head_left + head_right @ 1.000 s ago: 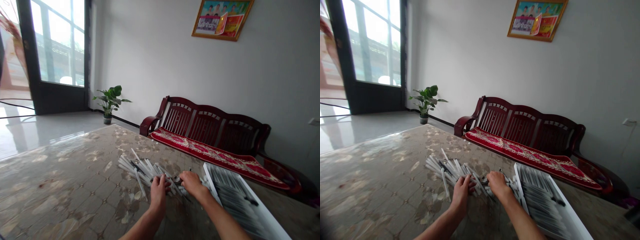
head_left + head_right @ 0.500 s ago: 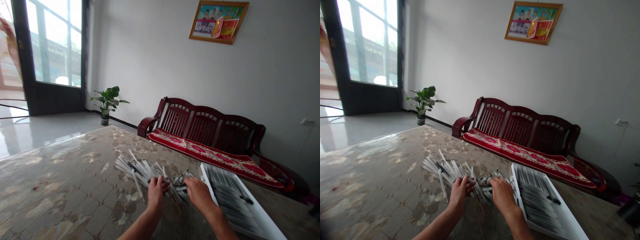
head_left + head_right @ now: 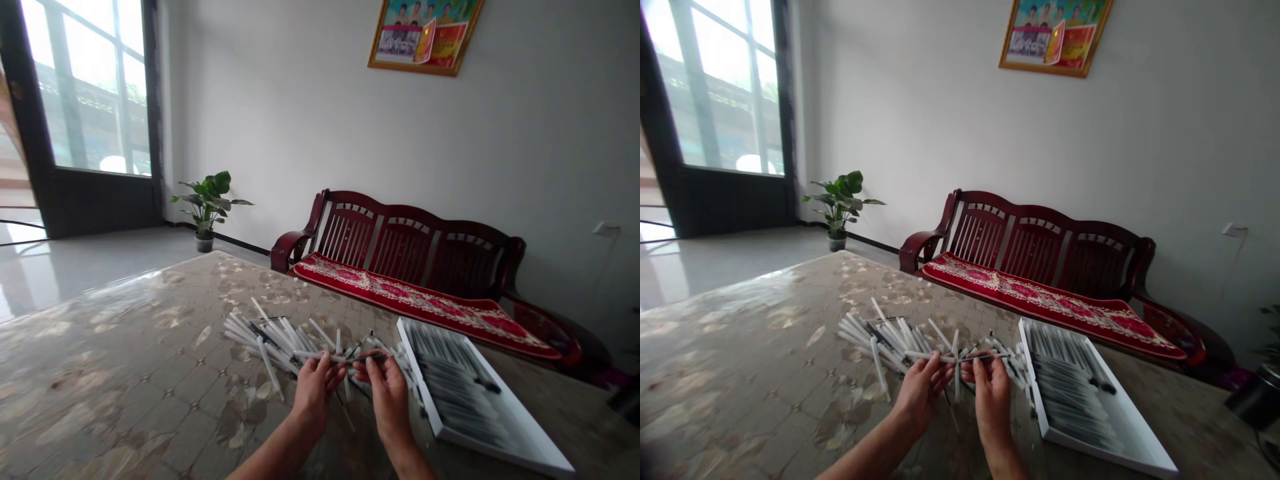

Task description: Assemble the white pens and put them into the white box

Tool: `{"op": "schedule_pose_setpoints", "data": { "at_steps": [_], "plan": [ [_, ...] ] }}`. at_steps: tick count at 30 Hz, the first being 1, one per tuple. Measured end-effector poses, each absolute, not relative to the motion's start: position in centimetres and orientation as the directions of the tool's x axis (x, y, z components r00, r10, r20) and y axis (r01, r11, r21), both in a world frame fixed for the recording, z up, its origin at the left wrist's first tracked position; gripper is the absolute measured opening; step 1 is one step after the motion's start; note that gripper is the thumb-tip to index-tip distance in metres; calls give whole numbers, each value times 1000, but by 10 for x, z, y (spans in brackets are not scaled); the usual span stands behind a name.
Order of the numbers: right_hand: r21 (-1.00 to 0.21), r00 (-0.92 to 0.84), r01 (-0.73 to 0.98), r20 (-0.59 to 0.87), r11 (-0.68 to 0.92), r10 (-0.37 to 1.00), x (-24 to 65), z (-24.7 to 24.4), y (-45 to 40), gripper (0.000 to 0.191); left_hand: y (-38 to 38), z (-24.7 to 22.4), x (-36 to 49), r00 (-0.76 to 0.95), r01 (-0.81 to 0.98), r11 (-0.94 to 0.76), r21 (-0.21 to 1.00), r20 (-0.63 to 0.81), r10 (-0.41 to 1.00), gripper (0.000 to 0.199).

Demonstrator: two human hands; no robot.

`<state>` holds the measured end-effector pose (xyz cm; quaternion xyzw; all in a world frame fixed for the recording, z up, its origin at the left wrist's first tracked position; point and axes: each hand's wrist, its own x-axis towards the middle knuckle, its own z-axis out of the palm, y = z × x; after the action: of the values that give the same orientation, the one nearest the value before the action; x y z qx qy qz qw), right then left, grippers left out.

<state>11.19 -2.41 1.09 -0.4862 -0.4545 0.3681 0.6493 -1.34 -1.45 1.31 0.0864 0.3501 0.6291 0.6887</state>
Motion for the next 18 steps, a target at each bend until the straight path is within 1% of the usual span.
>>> {"op": "schedule_pose_setpoints", "data": {
  "at_steps": [5, 7, 10, 12, 15, 18],
  "plan": [
    [-962, 298, -31, 251, 272, 921, 110, 6, -25, 35, -16, 13, -12, 19, -817, 230, 529, -374, 927, 11],
    [-960, 289, 17, 272, 280, 918, 107, 5, -26, 33, -17, 13, -11, 45, -817, 251, 519, -377, 925, 13],
    [-932, 241, 137, 359, 334, 902, 104, 7, -27, 26, -19, 15, -11, 115, -810, 307, 500, -378, 919, 13],
    [-922, 211, 162, 380, 351, 901, 108, 8, -24, 27, -18, 16, -13, 143, -824, 324, 465, -382, 913, 11],
    [-938, 252, 186, 333, 292, 909, 128, 8, -15, 38, -12, 18, -21, 101, -885, 265, 382, -399, 911, 11],
    [-903, 305, 373, 336, 213, 891, 159, 3, -5, 30, -4, 19, -29, 57, -922, 205, 328, -408, 911, 13]
  ]
}}
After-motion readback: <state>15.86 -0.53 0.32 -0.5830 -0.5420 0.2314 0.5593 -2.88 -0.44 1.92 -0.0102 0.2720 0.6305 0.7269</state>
